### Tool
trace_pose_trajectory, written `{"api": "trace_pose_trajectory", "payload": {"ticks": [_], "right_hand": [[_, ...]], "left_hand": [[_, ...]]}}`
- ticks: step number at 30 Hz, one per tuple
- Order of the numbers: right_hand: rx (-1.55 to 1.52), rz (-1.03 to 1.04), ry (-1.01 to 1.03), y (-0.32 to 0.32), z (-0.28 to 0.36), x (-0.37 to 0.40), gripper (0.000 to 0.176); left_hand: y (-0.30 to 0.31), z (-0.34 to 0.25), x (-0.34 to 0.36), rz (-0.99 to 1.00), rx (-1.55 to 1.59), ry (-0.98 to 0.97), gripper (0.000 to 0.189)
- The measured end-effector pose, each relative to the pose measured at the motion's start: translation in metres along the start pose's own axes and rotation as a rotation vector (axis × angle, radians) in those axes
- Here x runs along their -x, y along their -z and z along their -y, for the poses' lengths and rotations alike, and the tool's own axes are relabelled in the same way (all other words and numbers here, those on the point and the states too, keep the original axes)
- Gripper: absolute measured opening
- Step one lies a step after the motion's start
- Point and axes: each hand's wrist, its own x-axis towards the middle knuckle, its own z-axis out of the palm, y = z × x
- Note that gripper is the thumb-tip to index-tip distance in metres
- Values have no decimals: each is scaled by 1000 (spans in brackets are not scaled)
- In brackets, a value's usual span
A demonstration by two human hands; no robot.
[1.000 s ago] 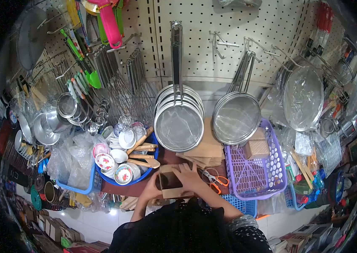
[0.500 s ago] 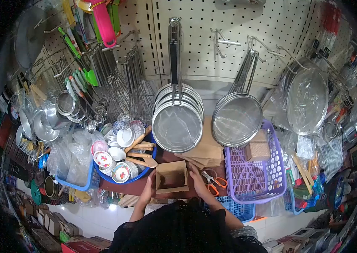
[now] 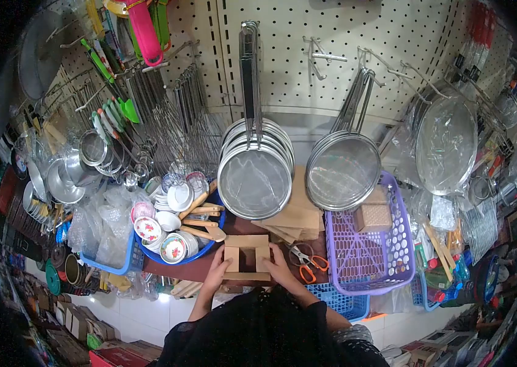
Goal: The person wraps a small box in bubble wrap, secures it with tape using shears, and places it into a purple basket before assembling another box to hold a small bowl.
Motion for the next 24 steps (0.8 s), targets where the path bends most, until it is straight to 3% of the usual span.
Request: {"api": "trace_pose_trajectory", "payload": {"ticks": [5,11,14,17,20,24], "right_hand": [[51,4,16,4,-16,-4,49],[-136,-66,68,-11,38,2,49],[-1,4,146,-2,31,-2,48],[135,113,172,12,29,-4,48],[267,166,186,20,39,-2,51],[123,336,78,28,64,0,66]], "left_hand": [[7,10,-6,28,-17,-13,60],[-3,-8,-6,10,10,-139,63],[-10,-34,-5,66,2,-152,53],[7,-17,-12,160,-224,-250,43],[12,-10,-15,216,-255,-271,31],[12,-22,-9,251,-143,-178,36]]}}
